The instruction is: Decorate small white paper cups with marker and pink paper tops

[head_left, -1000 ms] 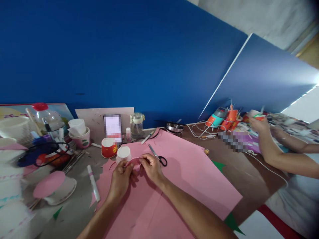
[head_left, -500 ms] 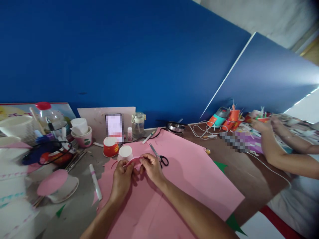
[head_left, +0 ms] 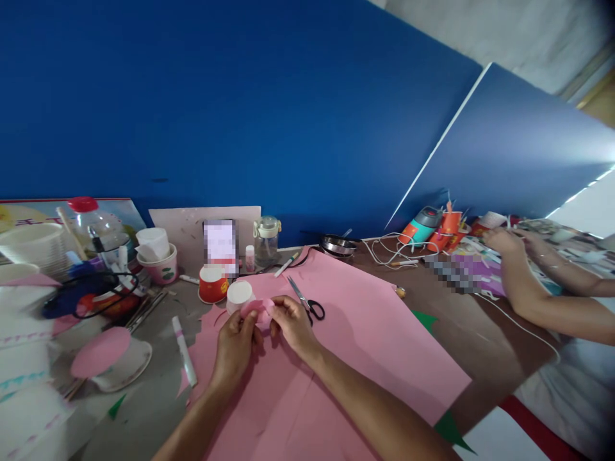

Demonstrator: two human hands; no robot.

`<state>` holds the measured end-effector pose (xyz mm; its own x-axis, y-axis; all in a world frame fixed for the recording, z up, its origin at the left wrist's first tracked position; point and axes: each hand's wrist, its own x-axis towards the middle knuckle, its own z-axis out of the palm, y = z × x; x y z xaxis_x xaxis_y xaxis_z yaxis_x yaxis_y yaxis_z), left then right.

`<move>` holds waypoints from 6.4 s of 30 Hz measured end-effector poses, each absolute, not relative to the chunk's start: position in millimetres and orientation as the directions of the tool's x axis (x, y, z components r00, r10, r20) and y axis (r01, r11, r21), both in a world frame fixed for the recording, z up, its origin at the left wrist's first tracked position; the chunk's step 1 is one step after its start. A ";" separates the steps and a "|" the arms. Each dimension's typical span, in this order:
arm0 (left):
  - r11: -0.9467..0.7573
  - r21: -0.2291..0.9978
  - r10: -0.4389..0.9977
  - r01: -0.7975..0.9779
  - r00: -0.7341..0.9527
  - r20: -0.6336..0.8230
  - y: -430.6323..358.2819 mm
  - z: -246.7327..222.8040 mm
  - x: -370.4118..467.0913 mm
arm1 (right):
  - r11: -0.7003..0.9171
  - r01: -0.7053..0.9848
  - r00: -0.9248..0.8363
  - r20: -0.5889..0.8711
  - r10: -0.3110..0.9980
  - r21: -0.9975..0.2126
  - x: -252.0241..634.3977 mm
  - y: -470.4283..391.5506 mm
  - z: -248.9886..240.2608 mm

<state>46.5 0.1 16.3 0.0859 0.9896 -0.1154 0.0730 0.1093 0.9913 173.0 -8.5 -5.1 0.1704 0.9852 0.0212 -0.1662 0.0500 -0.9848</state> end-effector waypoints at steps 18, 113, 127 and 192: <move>0.098 0.992 0.988 0.076 0.110 -0.107 -2.2 14.6 47.3 | 0.105 0.084 0.218 0.121 0.968 -0.991 177.0 -9.8 -3.5; 0.060 0.998 0.961 0.032 0.268 -0.066 6.4 12.1 38.2 | 0.135 -0.098 0.123 0.122 0.985 -0.986 192.0 -14.8 2.1; 0.068 0.998 0.962 -0.008 0.266 -0.064 6.3 13.4 36.3 | 0.026 -0.336 0.065 0.004 0.998 -0.941 196.2 -14.4 6.9; 0.478 0.519 0.874 -0.709 0.443 -0.199 13.4 3.5 31.0 | -0.185 0.921 0.200 0.010 0.980 -0.344 242.3 -17.1 28.5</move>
